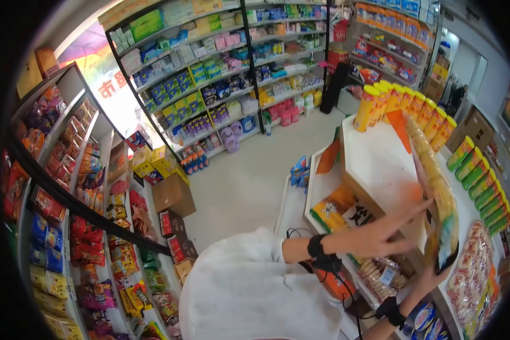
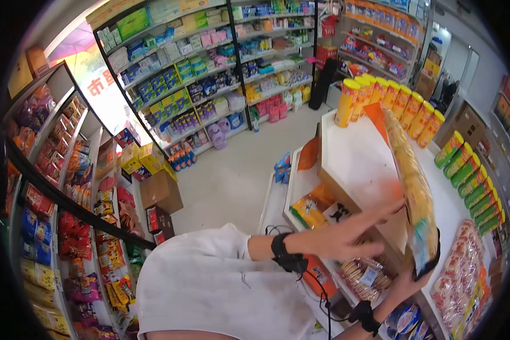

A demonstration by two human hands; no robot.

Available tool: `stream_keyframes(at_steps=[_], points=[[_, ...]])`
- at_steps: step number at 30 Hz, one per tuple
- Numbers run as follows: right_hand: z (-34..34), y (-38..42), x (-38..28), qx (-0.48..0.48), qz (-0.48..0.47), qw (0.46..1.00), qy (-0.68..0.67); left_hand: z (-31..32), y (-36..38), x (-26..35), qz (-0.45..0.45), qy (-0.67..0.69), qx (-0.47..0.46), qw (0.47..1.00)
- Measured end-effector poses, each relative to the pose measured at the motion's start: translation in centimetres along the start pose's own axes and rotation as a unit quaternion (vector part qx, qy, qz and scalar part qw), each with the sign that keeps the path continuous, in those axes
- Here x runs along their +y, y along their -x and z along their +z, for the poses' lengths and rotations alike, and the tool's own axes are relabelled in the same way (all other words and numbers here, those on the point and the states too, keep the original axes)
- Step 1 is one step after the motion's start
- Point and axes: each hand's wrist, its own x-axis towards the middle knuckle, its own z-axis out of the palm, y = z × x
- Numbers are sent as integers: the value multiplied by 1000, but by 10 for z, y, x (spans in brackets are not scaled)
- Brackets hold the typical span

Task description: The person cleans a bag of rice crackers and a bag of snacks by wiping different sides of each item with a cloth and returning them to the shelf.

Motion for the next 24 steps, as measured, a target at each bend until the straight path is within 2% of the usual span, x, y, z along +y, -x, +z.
stream_keyframes(at_steps=[1, 3, 5, 6, 7, 8, 10, 11, 13, 15, 16, 18, 21, 22, 24], points=[[1, -2, 0, 39, 25, 998, -44, 5, 2, -3, -2, -26, 9, 1000], [-6, -5, 2, 37, 57, 988, -139, 18, 5, -12, -8, -72, 27, 997], [3, 4, -26, 107, 113, 959, -236, 26, 0, -36, -25, -143, 2, 989], [9, 12, -40, 113, 159, 948, -252, 29, -4, -42, -32, -169, -13, 985], [8, 19, -45, 124, 205, 935, -262, 37, -9, -51, -38, -188, -31, 981], [6, 31, -28, 81, 130, 987, -54, 44, -16, -69, 3, -187, -35, 982], [9, 43, -25, 95, 154, 978, -105, 53, -31, -59, 4, -202, -30, 979], [22, 36, -28, 162, 212, 890, -370, 59, -38, -66, 12, -208, -25, 978], [25, 38, -39, 150, 286, 789, -523, 64, -50, -77, 9, -196, -38, 980], [24, 39, -34, 133, 260, 795, -532, 63, -56, -84, -13, -175, -56, 983], [21, 39, -32, 148, 255, 816, -498, 60, -57, -86, 2, -187, -54, 981], [15, 37, -31, 156, 250, 852, -433, 53, -48, -88, -24, -167, -60, 984], [7, 40, -31, 159, 264, 850, -426, 44, -31, -97, -83, -177, -51, 979], [6, 43, -24, 167, 295, 829, -446, 42, -21, -101, -107, -186, -46, 976], [4, 60, -11, 160, 316, 838, -416, 43, -3, -107, -130, -225, -36, 965]])
